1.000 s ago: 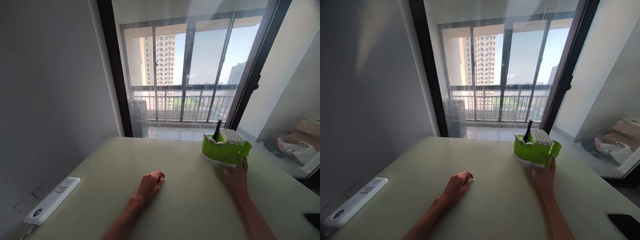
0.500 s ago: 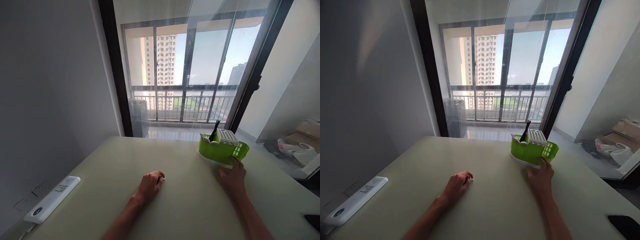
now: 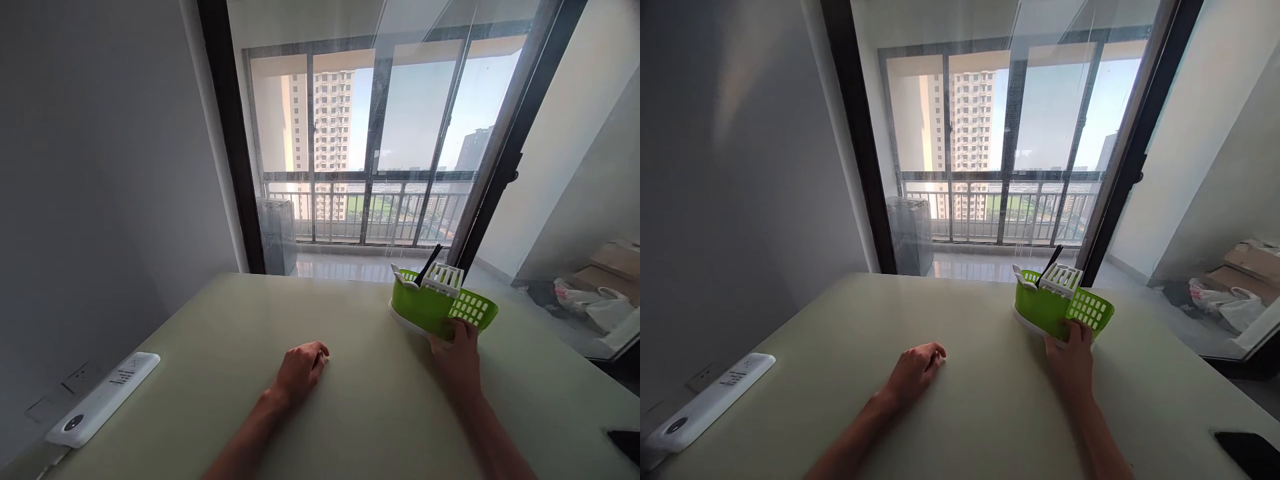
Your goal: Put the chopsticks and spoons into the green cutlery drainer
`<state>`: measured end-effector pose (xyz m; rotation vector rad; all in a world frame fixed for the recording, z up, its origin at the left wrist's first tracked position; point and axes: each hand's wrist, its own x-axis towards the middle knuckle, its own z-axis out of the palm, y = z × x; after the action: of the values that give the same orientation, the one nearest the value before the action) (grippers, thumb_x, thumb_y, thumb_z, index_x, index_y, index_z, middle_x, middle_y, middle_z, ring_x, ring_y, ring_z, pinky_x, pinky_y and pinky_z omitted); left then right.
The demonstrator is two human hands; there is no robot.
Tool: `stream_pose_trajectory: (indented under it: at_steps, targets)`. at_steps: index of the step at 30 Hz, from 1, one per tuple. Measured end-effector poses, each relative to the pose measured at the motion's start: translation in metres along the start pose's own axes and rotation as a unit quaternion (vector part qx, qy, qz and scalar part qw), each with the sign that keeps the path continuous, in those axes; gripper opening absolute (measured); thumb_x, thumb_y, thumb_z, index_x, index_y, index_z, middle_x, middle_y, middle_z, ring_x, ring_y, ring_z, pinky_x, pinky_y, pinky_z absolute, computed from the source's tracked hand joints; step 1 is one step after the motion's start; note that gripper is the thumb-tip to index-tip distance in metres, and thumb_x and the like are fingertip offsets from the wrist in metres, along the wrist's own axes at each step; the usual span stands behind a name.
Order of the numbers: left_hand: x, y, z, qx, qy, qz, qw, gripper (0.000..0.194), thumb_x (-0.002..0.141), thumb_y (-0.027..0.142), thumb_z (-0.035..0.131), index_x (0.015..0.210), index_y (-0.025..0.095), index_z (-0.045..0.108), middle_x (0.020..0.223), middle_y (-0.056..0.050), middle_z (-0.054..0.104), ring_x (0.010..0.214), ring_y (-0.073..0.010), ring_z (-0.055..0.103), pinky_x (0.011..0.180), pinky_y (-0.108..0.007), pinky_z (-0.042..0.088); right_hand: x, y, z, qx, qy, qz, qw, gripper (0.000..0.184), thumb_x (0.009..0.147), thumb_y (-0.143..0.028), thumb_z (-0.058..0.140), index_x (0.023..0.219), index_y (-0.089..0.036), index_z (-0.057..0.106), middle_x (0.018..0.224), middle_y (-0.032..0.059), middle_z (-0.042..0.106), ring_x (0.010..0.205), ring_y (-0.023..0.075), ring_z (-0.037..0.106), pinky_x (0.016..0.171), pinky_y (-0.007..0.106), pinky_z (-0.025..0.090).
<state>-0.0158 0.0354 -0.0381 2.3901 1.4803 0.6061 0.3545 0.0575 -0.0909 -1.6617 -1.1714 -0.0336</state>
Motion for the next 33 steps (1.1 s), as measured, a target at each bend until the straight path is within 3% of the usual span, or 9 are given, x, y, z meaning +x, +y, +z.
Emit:
stream_pose_trajectory:
  at_steps: [10,19,24,33]
  targets:
    - [0.000,0.000,0.002,0.011,0.015,-0.013,1.000,0.028,0.097,0.021,0.043,0.102,0.025,0.070,0.091,-0.001,0.077,0.082,-0.0198,0.071,0.074,-0.029,0.046,-0.013,-0.018,0.012,0.084,-0.052,-0.089,0.991,0.033,0.081,-0.035,0.057,0.112,-0.023,0.054,0.122,0.0111,0.052,0.093,0.0243,0.056,0.080,0.040,0.050]
    - [0.001,0.004,0.002,0.028,0.017,-0.017,0.999,0.034,0.097,0.018,0.039,0.102,0.025,0.072,0.098,-0.002,0.078,0.086,-0.0201,0.072,0.078,-0.029,0.048,-0.050,-0.066,0.018,0.130,-0.129,-0.156,0.971,0.029,0.080,-0.021,0.055,0.109,-0.024,0.055,0.121,0.0089,0.055,0.084,0.0203,0.058,0.079,0.038,0.052]
    - [0.000,0.006,0.001,0.028,0.014,-0.016,0.999,0.034,0.096,0.015,0.040,0.103,0.026,0.071,0.101,-0.001,0.078,0.088,-0.0195,0.072,0.080,-0.029,0.048,-0.064,-0.084,0.016,0.149,-0.138,-0.168,0.964,0.019,0.086,-0.021,0.054,0.103,-0.023,0.059,0.117,0.0078,0.058,0.082,0.0187,0.062,0.075,0.033,0.053]
    - [-0.001,0.006,0.000,0.018,0.014,-0.024,0.999,0.032,0.095,0.015,0.042,0.101,0.026,0.071,0.098,-0.002,0.078,0.084,-0.0200,0.071,0.077,-0.029,0.047,-0.066,-0.090,0.011,0.172,-0.115,-0.163,0.965,0.007,0.090,-0.022,0.053,0.094,-0.023,0.059,0.104,0.0055,0.062,0.072,0.0161,0.063,0.067,0.029,0.054]
